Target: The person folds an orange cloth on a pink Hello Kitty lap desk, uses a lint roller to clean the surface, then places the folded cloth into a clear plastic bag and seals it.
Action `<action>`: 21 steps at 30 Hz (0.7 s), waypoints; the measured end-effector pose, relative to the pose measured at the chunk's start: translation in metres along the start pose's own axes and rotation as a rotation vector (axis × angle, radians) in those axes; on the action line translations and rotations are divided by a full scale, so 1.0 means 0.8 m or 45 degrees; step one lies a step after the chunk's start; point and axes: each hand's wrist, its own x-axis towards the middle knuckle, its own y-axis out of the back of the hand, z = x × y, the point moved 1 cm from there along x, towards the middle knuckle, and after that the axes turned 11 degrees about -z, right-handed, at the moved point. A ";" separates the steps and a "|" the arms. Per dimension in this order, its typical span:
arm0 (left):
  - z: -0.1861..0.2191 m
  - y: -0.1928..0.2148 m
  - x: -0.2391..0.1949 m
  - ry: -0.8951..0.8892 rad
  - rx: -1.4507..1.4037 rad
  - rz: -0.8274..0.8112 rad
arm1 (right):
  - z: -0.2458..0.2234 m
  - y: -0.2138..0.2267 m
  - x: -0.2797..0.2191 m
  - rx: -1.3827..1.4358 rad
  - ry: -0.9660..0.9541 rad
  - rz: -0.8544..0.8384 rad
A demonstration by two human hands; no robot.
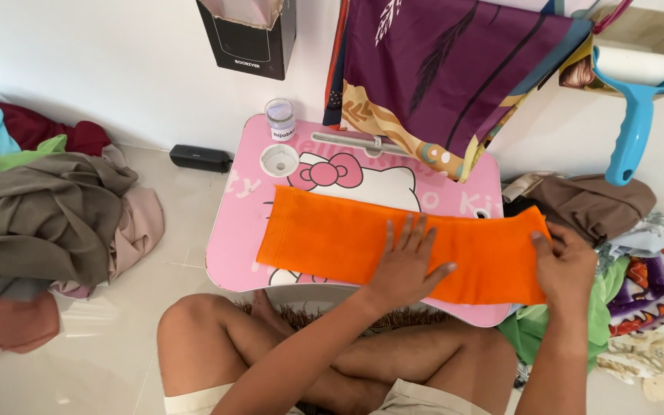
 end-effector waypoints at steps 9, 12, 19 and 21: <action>0.067 0.087 -0.004 -0.059 -1.845 0.233 | -0.204 -0.113 -0.037 0.566 0.220 -0.516; 0.001 0.065 0.012 -0.109 -2.054 0.163 | -0.225 -0.126 -0.054 0.792 0.287 -0.512; -0.082 0.099 -0.025 -0.022 -2.041 0.389 | -0.174 -0.146 -0.101 0.733 0.585 -0.125; -0.104 0.128 -0.057 0.099 -2.010 0.474 | -0.148 -0.151 -0.115 0.617 0.574 0.032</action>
